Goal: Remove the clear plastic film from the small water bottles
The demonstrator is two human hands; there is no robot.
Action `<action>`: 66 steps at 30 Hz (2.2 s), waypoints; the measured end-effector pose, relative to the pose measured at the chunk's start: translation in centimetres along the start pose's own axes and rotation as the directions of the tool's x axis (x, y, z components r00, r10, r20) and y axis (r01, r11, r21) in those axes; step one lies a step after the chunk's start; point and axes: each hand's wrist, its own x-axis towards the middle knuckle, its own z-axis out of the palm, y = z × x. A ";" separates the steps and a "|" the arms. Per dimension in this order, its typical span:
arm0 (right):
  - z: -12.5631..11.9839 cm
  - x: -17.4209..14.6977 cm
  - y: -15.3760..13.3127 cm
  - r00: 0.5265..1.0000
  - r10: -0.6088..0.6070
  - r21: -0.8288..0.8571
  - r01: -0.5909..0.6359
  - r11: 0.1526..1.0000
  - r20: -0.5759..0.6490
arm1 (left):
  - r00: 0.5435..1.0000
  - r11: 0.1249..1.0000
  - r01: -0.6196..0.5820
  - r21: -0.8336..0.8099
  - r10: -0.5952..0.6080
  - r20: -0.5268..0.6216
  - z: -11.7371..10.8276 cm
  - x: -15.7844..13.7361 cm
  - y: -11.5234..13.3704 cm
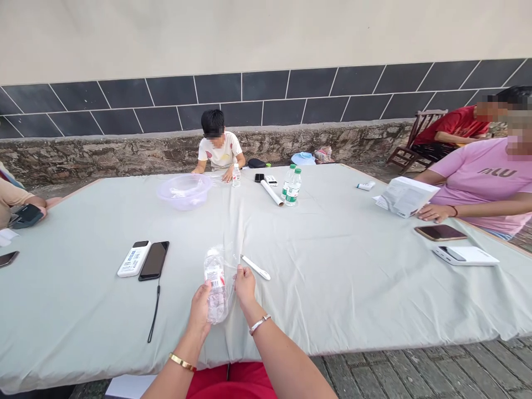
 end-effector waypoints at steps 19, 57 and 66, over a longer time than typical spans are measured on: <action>-0.7 -4.3 0.3 0.947 0.185 -0.078 -0.171 0.982 0.264 | 0.996 0.967 -0.012 -0.255 0.033 0.078 -1.1 0.5 1.1; -2.8 -0.9 0.0 0.970 0.002 -0.443 0.109 0.890 0.243 | 0.892 0.850 0.434 -0.298 -0.357 0.278 -3.4 1.3 3.0; -3.7 -0.1 -0.4 0.985 0.009 -0.431 0.067 0.900 0.172 | 0.942 0.938 0.311 -0.154 -0.283 0.179 -4.2 1.9 2.9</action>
